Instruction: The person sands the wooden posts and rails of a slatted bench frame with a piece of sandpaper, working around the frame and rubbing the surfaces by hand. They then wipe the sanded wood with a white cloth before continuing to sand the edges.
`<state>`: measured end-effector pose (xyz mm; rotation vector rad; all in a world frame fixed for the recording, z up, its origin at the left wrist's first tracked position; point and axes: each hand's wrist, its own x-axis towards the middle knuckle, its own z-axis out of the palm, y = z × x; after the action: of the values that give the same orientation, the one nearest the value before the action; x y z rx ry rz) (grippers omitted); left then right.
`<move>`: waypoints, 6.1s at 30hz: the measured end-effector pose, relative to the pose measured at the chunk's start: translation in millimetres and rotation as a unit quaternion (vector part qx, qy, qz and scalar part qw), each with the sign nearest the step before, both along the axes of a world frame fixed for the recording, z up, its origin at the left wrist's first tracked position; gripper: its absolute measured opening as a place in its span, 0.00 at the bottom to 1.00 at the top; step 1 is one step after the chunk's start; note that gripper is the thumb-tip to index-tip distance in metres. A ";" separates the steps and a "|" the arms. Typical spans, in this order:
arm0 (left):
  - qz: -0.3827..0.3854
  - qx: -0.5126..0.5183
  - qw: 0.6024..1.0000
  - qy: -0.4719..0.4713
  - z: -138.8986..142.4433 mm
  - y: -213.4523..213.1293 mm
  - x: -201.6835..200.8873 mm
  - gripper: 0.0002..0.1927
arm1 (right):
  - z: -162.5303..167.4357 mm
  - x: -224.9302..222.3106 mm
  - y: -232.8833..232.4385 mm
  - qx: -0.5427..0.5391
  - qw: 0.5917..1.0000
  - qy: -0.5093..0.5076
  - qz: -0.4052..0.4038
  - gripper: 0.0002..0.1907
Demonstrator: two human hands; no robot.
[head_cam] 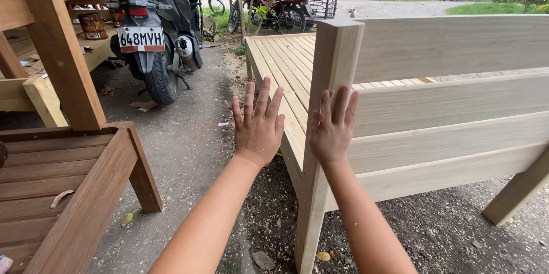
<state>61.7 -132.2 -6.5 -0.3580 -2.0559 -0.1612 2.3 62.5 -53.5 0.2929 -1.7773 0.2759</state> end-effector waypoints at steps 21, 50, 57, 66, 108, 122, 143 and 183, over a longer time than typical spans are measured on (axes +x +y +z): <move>-0.012 0.008 1.000 -0.011 -1.5 -17.3 -6.7 0.30 | 28.7 4.7 -3.7 0.026 0.999 0.029 -0.013 0.34; -0.015 -0.015 0.999 -0.039 4.4 -11.3 30.5 0.28 | -141.8 51.2 -16.0 0.058 0.988 -0.134 -0.056 0.40; -0.043 -0.047 0.998 -0.025 31.0 -11.6 33.3 0.27 | 133.1 -22.4 -7.3 0.012 0.994 0.028 -0.106 0.35; -0.047 -0.016 0.998 -0.023 -6.0 -10.4 12.9 0.27 | 14.8 2.6 -6.5 0.004 0.997 0.002 -0.071 0.37; -0.067 -0.054 0.996 0.000 51.9 -1.6 32.7 0.27 | 172.3 -5.5 -15.7 -0.087 0.995 -0.023 -0.037 0.37; -0.068 -0.031 0.992 -0.103 22.8 -7.4 49.0 0.26 | -89.2 44.5 -26.5 -0.139 0.984 -0.098 0.043 0.44; -0.106 -0.011 0.988 -0.115 -9.0 3.1 50.3 0.24 | -130.2 51.6 -19.8 -0.061 0.996 -0.054 0.035 0.41; -0.130 -0.016 0.987 -0.091 30.7 6.4 30.1 0.22 | 40.1 6.5 -25.1 -0.166 0.984 0.039 0.045 0.36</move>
<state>91.8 -125.8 24.2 -0.6517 -2.1874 -0.3308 8.8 37.4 -13.4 0.1431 -1.6122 0.6097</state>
